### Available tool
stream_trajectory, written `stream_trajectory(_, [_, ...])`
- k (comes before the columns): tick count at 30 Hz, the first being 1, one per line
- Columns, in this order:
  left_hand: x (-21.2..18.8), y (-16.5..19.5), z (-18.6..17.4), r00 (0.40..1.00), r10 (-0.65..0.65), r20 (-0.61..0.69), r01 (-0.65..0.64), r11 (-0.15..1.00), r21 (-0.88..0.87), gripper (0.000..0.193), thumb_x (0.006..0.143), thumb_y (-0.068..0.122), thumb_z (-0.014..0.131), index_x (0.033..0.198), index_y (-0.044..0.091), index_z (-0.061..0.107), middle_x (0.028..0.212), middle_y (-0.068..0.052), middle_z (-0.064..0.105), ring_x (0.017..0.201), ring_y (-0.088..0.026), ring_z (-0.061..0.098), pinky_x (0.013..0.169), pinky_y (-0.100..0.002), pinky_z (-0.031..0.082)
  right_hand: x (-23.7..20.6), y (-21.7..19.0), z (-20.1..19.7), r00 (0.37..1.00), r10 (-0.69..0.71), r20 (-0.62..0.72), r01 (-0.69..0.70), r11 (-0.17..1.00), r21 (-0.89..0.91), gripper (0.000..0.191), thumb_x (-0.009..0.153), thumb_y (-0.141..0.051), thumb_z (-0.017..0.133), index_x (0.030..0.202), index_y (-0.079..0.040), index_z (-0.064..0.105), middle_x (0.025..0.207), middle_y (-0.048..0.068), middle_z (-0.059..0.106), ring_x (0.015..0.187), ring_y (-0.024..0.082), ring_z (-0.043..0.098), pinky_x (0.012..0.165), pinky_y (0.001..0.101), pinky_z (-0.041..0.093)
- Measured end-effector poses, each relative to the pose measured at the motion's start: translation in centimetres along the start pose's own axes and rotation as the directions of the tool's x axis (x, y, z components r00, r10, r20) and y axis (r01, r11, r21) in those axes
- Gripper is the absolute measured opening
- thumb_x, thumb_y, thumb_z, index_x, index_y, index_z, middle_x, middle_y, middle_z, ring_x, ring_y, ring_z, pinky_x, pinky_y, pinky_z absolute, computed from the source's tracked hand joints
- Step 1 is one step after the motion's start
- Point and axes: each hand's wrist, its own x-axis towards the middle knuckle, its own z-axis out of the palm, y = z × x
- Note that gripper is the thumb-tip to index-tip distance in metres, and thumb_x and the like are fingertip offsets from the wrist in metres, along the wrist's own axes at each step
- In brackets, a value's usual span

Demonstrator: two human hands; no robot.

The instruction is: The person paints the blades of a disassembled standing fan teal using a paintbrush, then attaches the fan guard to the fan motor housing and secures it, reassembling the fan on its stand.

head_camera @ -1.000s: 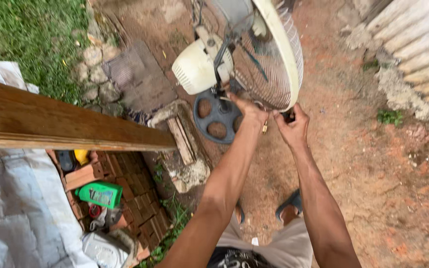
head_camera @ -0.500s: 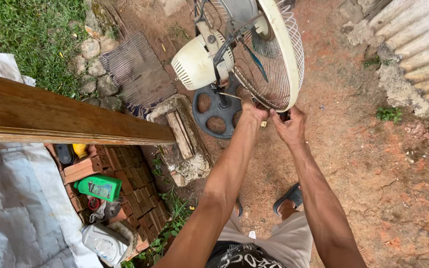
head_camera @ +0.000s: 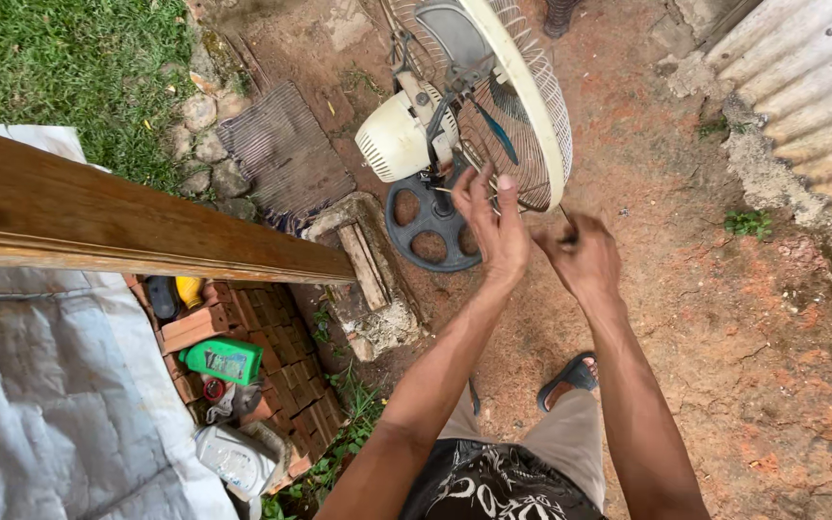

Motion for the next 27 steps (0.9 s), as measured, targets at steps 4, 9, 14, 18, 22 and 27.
stream_trajectory(4, [1.6, 1.7, -0.4, 0.999, -0.035, 0.014, 0.037, 0.984, -0.177, 0.064, 0.104, 0.056, 0.042, 0.133, 0.001, 0.056, 0.133, -0.016, 0.049, 0.124, -0.03, 0.053, 0.102, -0.047, 0.049, -3.2, 2.4, -2.3, 0.974, 0.184, -0.135, -0.095, 0.863, 0.497, 0.03, 0.105, -0.031, 0.073, 0.105, -0.002, 0.067, 0.084, 0.009, 0.074, 0.069, 0.017, 0.071, 0.06, 0.0325, 0.055])
stream_trajectory(9, [3.6, 2.1, 3.5, 0.956, -0.141, 0.257, 0.278, 0.716, -0.641, 0.054, 0.109, 0.049, 0.041, 0.12, 0.002, 0.065, 0.106, -0.007, 0.07, 0.102, -0.021, 0.065, 0.098, -0.036, 0.05, 3.6, -0.2, -3.6, 0.8, -0.259, -0.541, 0.552, 0.67, 0.496, 0.024, 0.114, -0.018, 0.064, 0.126, 0.003, 0.063, 0.124, 0.009, 0.057, 0.094, 0.012, 0.054, 0.079, 0.0299, 0.049])
stream_trajectory(14, [3.3, 1.8, 6.7, 0.984, -0.163, 0.075, 0.17, 0.705, -0.689, 0.044, 0.113, 0.043, 0.049, 0.1, 0.004, 0.065, 0.082, 0.0, 0.063, 0.073, -0.01, 0.055, 0.063, -0.027, 0.047, 7.4, -5.1, -2.9, 0.928, -0.216, -0.303, 0.355, 0.76, 0.545, 0.022, 0.101, -0.017, 0.072, 0.113, 0.0, 0.071, 0.108, 0.009, 0.06, 0.086, 0.014, 0.055, 0.069, 0.0286, 0.05])
stream_trajectory(18, [4.3, 2.4, 7.6, 0.979, -0.199, -0.043, 0.089, 0.608, -0.789, 0.042, 0.115, 0.034, 0.059, 0.087, 0.003, 0.06, 0.077, 0.004, 0.057, 0.074, -0.005, 0.047, 0.064, -0.026, 0.04, 7.0, -5.6, -3.2, 0.844, -0.376, -0.383, 0.535, 0.635, 0.557, 0.016, 0.111, -0.011, 0.064, 0.109, 0.004, 0.068, 0.13, 0.013, 0.063, 0.11, 0.019, 0.061, 0.09, 0.0303, 0.052])
stream_trajectory(22, [4.5, 3.1, 8.1, 0.965, -0.259, -0.046, 0.133, 0.63, -0.765, 0.035, 0.107, 0.036, 0.056, 0.091, 0.006, 0.064, 0.076, 0.006, 0.059, 0.068, -0.003, 0.048, 0.059, -0.024, 0.039, 7.7, -4.1, -4.6, 0.87, -0.395, -0.294, 0.491, 0.651, 0.579, 0.02, 0.107, -0.015, 0.065, 0.108, 0.005, 0.07, 0.129, 0.015, 0.064, 0.103, 0.018, 0.062, 0.083, 0.0297, 0.051])
stream_trajectory(27, [4.1, 1.8, 6.9, 0.968, -0.239, -0.081, 0.137, 0.768, -0.626, 0.042, 0.11, 0.041, 0.053, 0.096, 0.004, 0.068, 0.082, -0.004, 0.063, 0.071, -0.014, 0.053, 0.063, -0.033, 0.044, 11.5, -3.5, -7.6, 0.97, -0.231, 0.079, 0.159, 0.843, 0.514, 0.044, 0.101, -0.043, 0.071, 0.122, -0.004, 0.069, 0.109, 0.018, 0.064, 0.088, 0.025, 0.06, 0.07, 0.0352, 0.053])
